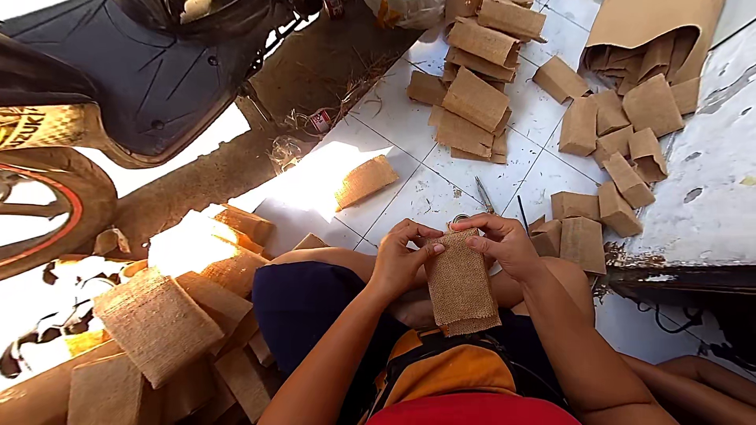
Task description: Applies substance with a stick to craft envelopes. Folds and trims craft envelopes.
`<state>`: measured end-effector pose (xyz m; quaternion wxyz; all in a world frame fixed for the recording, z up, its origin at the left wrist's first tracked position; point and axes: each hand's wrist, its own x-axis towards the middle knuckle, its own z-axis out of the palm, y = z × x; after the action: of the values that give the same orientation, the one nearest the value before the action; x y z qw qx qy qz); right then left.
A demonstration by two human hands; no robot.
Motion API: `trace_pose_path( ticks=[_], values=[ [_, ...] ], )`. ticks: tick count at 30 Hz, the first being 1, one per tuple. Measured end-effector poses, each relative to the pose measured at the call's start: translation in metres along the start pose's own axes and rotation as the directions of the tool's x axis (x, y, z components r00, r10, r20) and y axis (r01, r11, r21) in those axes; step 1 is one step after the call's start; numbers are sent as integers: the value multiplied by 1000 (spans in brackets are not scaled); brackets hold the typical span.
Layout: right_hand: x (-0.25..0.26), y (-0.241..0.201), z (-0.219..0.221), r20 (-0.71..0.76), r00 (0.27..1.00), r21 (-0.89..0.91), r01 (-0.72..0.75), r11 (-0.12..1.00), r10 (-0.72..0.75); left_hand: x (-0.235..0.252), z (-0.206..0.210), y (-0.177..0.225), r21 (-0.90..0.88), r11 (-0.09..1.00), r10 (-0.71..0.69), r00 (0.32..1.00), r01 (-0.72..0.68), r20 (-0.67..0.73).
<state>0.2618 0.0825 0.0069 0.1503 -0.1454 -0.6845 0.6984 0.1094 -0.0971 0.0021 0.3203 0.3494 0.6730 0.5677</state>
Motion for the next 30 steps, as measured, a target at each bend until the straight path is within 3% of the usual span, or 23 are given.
trace_pose_path(
  ticks=[5,7,10,13,15,17,19,21,23,25,28,30],
  values=[
    [-1,-3,3,-59,998,20,34,999,-33,2,2,8,29,998,56,998,-56,-9],
    [7,2,7,-120,987,47,-106,993,111,11,-4,4,44,999,-15,999,13,44],
    [14,8,14,-221,877,96,-415,904,426,25,-26,-13,38,985,-172,952,168,253],
    [36,41,12,-232,811,234,-490,840,537,27,-38,-34,269,962,-70,917,-42,393],
    [49,61,14,-228,799,246,-506,827,557,23,-27,-42,390,900,48,933,-196,356],
    [53,73,13,-189,811,119,-541,833,554,20,-16,-53,436,859,177,955,-269,239],
    [58,76,-8,-208,821,-104,-559,823,532,22,-16,-62,450,875,99,975,-182,201],
    [63,80,-53,-396,804,-283,-566,775,443,27,-20,-73,440,897,-38,983,-47,181],
    [65,90,-106,-578,713,-354,-657,665,397,32,-21,-84,438,898,-125,982,52,140],
    [61,105,-142,-657,578,-391,-810,437,484,36,-18,-94,433,891,-199,975,138,99],
    [53,119,-150,-708,460,-510,-858,63,537,45,-12,-105,486,851,-284,954,202,101],
    [56,127,-145,-741,445,-526,-850,-21,503,51,-11,-106,583,785,-352,925,209,143]
  ],
)
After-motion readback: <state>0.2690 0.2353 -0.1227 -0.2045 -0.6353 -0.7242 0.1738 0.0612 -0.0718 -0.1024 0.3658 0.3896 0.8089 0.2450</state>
